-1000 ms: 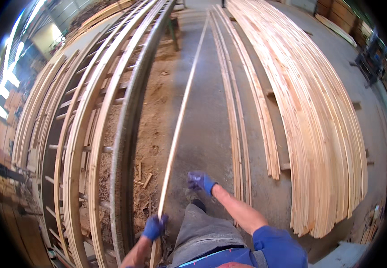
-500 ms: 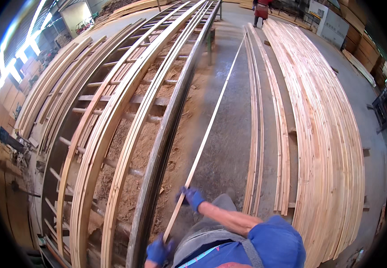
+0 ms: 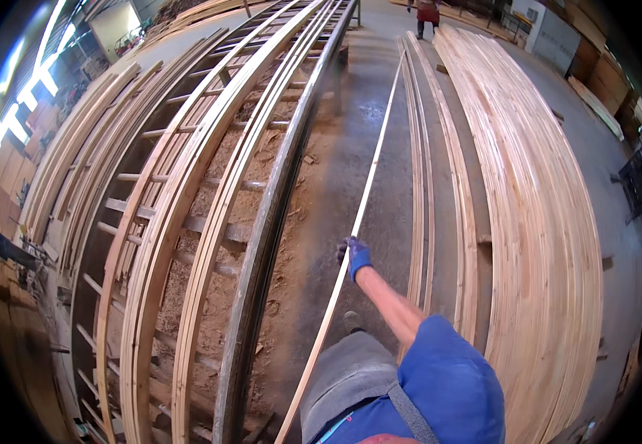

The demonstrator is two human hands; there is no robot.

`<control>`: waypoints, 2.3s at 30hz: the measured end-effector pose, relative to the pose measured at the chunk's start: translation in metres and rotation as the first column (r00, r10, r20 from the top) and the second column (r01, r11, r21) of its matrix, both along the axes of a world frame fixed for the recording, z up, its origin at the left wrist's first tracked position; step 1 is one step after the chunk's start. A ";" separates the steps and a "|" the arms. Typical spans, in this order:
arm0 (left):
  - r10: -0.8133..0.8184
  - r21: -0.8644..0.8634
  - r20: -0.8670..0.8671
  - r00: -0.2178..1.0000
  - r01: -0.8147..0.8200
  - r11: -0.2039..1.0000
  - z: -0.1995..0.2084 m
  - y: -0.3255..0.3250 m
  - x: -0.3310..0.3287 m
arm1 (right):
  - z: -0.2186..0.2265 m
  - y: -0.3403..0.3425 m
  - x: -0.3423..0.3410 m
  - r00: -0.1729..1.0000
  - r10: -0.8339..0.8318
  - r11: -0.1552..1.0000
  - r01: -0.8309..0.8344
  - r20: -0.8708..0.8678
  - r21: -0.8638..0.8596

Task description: The person picks up long wooden planks from the floor and places them onto a drying rack. They then use a small scraper to remove debris from the rack's surface. The person repeats the process of picking up and placing planks multiple times.

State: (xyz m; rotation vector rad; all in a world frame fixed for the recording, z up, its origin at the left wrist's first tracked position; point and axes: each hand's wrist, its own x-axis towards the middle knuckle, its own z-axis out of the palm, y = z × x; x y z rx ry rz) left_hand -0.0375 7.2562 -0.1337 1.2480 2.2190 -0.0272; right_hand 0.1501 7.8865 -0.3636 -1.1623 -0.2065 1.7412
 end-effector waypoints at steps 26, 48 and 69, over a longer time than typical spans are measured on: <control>0.192 0.132 -0.048 0.980 -0.184 0.974 0.030 -0.045 -0.159 | 0.213 -0.017 -0.216 0.994 0.089 0.937 -0.105 0.062 0.334; 0.036 -0.219 -0.322 0.946 -0.111 0.969 -0.070 -0.030 -0.249 | 0.185 0.081 -0.272 0.141 0.497 0.265 -0.964 0.856 0.005; -0.105 0.661 -0.236 0.966 0.239 0.711 -0.010 0.623 -0.242 | 0.168 0.221 -0.079 -0.055 0.022 0.354 -0.933 0.998 -0.059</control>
